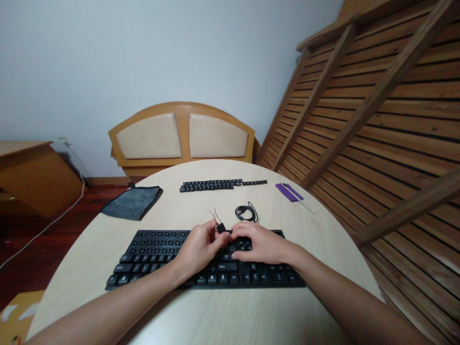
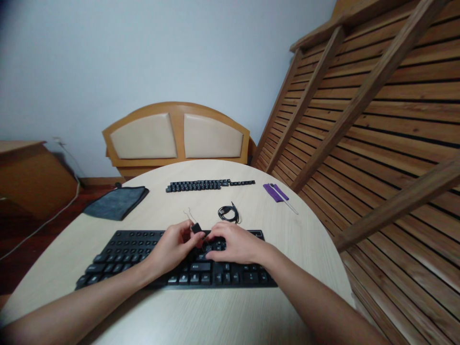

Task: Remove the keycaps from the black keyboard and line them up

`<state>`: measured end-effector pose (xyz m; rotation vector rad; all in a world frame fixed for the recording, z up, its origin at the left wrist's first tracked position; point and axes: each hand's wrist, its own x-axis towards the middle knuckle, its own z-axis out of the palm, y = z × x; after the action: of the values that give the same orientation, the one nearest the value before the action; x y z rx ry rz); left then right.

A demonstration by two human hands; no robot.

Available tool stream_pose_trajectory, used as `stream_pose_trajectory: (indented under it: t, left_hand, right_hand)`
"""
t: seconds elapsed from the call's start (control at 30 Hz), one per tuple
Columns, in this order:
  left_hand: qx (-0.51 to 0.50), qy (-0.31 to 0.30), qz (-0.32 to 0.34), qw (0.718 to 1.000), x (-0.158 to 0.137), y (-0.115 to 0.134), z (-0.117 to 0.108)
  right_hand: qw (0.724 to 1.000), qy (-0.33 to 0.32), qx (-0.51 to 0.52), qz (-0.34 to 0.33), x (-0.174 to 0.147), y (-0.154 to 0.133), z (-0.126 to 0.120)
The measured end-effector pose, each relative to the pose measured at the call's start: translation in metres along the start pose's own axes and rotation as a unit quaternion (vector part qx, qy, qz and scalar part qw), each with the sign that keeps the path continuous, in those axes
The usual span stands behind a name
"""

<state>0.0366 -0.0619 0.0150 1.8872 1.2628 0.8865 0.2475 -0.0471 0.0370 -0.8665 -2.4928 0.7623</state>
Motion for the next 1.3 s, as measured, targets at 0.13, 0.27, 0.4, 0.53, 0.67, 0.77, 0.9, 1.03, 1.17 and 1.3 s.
stream_pose_trajectory:
  t: [0.13, 0.27, 0.4, 0.53, 0.67, 0.77, 0.9, 1.03, 1.17, 1.3]
  left_hand:
    - [-0.048, 0.004, -0.006, 0.999, 0.000, -0.002, 0.002]
    - [-0.099, 0.000, -0.004, 0.995, -0.002, 0.001, 0.001]
    - [-0.137, -0.016, 0.000, 0.990, -0.003, 0.002, 0.001]
    - [-0.154, -0.026, -0.004, 0.988, -0.003, 0.002, 0.001]
    - [-0.166, -0.031, -0.008, 0.986, -0.003, 0.003, 0.001]
    - [-0.164, -0.031, -0.008, 0.986, -0.003, 0.003, 0.000]
    - [-0.166, -0.032, -0.010, 0.985, -0.005, 0.001, 0.000]
    - [-0.173, -0.018, -0.015, 0.985, -0.004, -0.001, 0.000]
    - [-0.218, 0.023, -0.035, 0.975, -0.001, -0.001, -0.001]
    - [-0.233, 0.039, -0.045, 0.971, 0.003, -0.002, -0.003]
  right_hand:
    - [0.999, 0.026, -0.011, 0.017, 0.003, -0.003, 0.006]
    - [0.999, 0.032, 0.001, 0.010, 0.004, -0.003, 0.008]
    - [1.000, 0.024, 0.005, 0.005, 0.005, -0.003, 0.006]
    - [1.000, 0.010, 0.002, -0.013, 0.005, -0.003, 0.005]
    - [1.000, 0.009, 0.003, -0.015, 0.006, -0.001, 0.005]
    - [1.000, 0.008, 0.002, -0.017, 0.006, -0.001, 0.005]
    - [1.000, 0.007, 0.002, -0.026, 0.006, -0.001, 0.006]
    - [1.000, 0.007, 0.004, -0.028, 0.005, 0.002, 0.006]
    - [1.000, 0.004, 0.005, -0.019, 0.003, 0.007, 0.006]
    - [1.000, 0.010, 0.019, -0.019, 0.002, 0.009, 0.006]
